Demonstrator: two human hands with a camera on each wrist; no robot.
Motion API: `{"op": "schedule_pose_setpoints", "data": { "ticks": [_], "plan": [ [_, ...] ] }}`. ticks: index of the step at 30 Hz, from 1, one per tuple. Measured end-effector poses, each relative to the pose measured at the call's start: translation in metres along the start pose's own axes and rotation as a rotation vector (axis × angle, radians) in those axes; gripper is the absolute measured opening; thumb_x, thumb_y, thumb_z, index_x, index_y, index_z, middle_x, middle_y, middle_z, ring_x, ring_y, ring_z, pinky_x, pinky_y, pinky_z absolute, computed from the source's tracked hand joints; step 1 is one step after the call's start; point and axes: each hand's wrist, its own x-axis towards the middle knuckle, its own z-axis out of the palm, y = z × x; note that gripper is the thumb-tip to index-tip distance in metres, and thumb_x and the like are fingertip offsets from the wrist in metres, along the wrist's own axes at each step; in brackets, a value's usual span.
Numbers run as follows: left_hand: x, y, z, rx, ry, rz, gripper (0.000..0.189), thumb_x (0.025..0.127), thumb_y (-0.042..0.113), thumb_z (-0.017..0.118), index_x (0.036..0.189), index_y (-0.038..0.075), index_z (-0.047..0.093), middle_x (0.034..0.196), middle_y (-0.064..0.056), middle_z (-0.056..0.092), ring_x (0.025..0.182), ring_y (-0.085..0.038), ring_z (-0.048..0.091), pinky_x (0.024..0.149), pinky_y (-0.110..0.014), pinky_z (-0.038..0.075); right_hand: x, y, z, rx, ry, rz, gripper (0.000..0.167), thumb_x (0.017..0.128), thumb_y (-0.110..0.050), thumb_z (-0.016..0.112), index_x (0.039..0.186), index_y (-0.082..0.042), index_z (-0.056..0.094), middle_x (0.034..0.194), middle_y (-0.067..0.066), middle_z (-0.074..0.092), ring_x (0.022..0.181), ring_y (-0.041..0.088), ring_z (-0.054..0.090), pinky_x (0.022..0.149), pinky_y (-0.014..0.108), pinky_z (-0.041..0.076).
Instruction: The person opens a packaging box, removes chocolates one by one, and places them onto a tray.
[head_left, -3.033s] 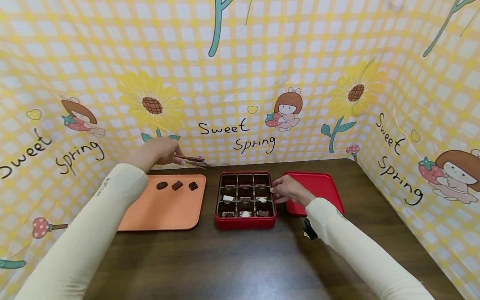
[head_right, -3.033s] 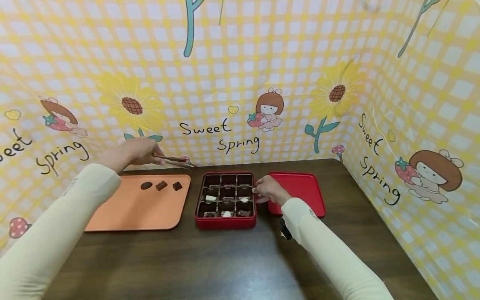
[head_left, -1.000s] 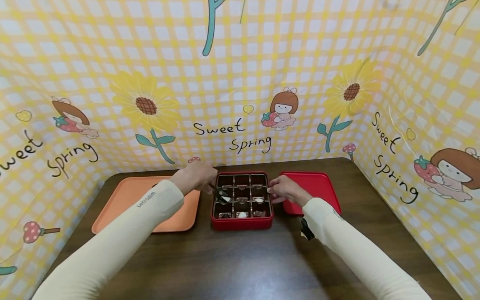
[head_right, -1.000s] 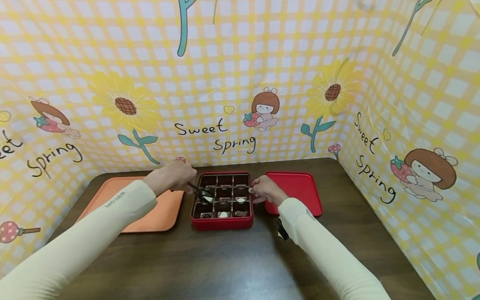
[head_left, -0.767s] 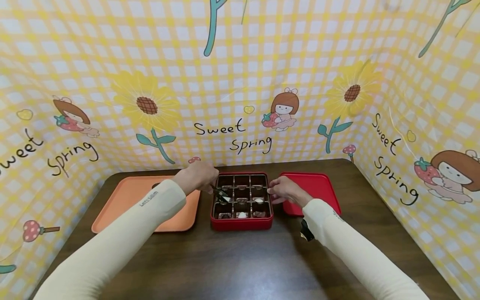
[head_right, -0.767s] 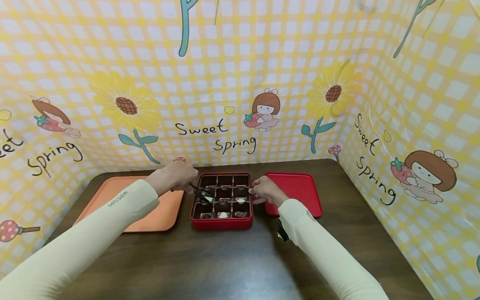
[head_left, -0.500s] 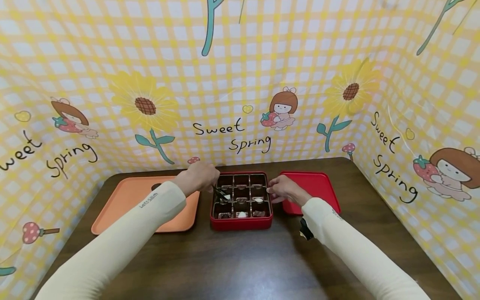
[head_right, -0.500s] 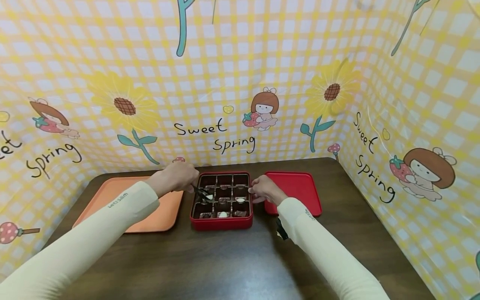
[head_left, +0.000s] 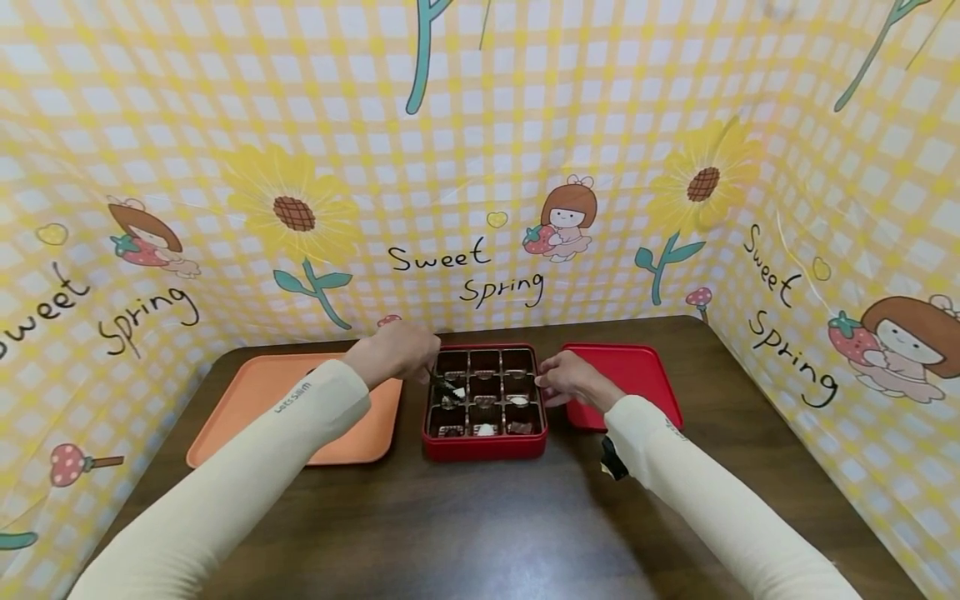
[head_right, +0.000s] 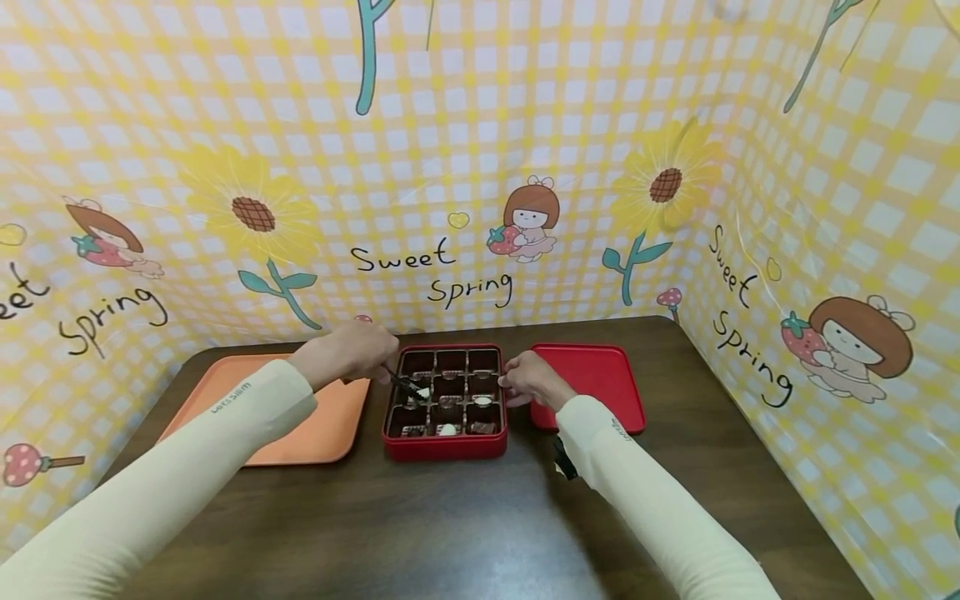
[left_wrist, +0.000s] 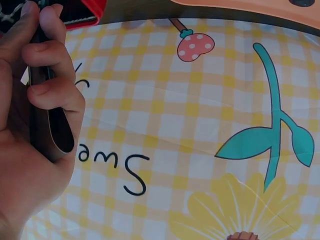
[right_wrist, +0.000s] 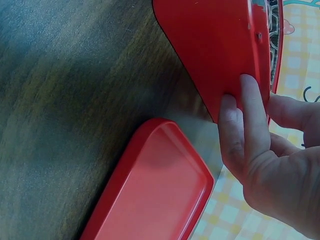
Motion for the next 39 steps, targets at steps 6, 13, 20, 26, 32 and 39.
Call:
{"op": "schedule_pose_setpoints", "data": {
  "ticks": [6, 13, 20, 26, 32, 39],
  "plan": [
    [-0.005, -0.007, -0.01, -0.03, -0.081, -0.026, 0.018, 0.093, 0.031, 0.072, 0.076, 0.023, 0.074, 0.072, 0.008, 0.064, 0.062, -0.009, 0.056, 0.058, -0.028, 0.044, 0.0, 0.0, -0.001, -0.008, -0.002, -0.003, 0.047, 0.099, 0.0, 0.056, 0.143, 0.009, 0.044, 0.118, 0.022, 0.056, 0.081, 0.02, 0.055, 0.079, 0.041, 0.059],
    [-0.011, -0.014, -0.018, -0.091, -0.097, 0.001, 0.027, 0.095, 0.027, 0.069, 0.07, 0.021, 0.075, 0.063, 0.007, 0.064, 0.059, -0.009, 0.06, 0.058, -0.026, 0.048, -0.001, 0.0, -0.001, -0.007, 0.004, 0.009, 0.049, 0.099, 0.001, 0.057, 0.145, 0.008, 0.043, 0.13, 0.025, 0.054, 0.083, 0.021, 0.056, 0.08, 0.041, 0.059],
    [-0.022, -0.025, -0.027, -0.119, -0.074, -0.014, 0.016, 0.096, 0.027, 0.069, 0.086, 0.021, 0.08, 0.072, 0.007, 0.071, 0.067, -0.009, 0.065, 0.066, -0.031, 0.055, -0.002, -0.001, 0.0, -0.007, -0.002, 0.017, 0.048, 0.098, 0.0, 0.058, 0.144, 0.008, 0.044, 0.134, 0.025, 0.054, 0.085, 0.021, 0.057, 0.079, 0.041, 0.059],
    [-0.031, -0.04, -0.03, -0.155, -0.056, -0.014, 0.027, 0.096, 0.026, 0.068, 0.071, 0.019, 0.076, 0.063, 0.005, 0.067, 0.052, -0.007, 0.05, 0.052, -0.024, 0.038, -0.001, -0.001, 0.001, -0.005, -0.002, 0.005, 0.047, 0.099, 0.001, 0.056, 0.143, 0.009, 0.044, 0.128, 0.026, 0.055, 0.08, 0.021, 0.055, 0.079, 0.041, 0.059],
    [-0.04, -0.057, -0.023, -0.156, -0.052, -0.034, 0.035, 0.096, 0.027, 0.068, 0.062, 0.019, 0.065, 0.059, 0.007, 0.058, 0.053, -0.007, 0.041, 0.055, -0.025, 0.033, 0.001, 0.002, 0.001, -0.003, -0.001, 0.002, 0.047, 0.099, 0.001, 0.056, 0.144, 0.009, 0.044, 0.131, 0.026, 0.054, 0.081, 0.021, 0.055, 0.079, 0.041, 0.059],
    [-0.047, -0.076, -0.008, -0.182, -0.076, -0.057, 0.032, 0.096, 0.025, 0.068, 0.065, 0.016, 0.072, 0.057, 0.006, 0.061, 0.051, -0.007, 0.044, 0.053, -0.024, 0.036, 0.002, 0.002, 0.001, -0.014, 0.011, 0.005, 0.047, 0.099, 0.0, 0.057, 0.144, 0.008, 0.044, 0.133, 0.026, 0.054, 0.087, 0.023, 0.059, 0.079, 0.041, 0.059]
  ]
}}
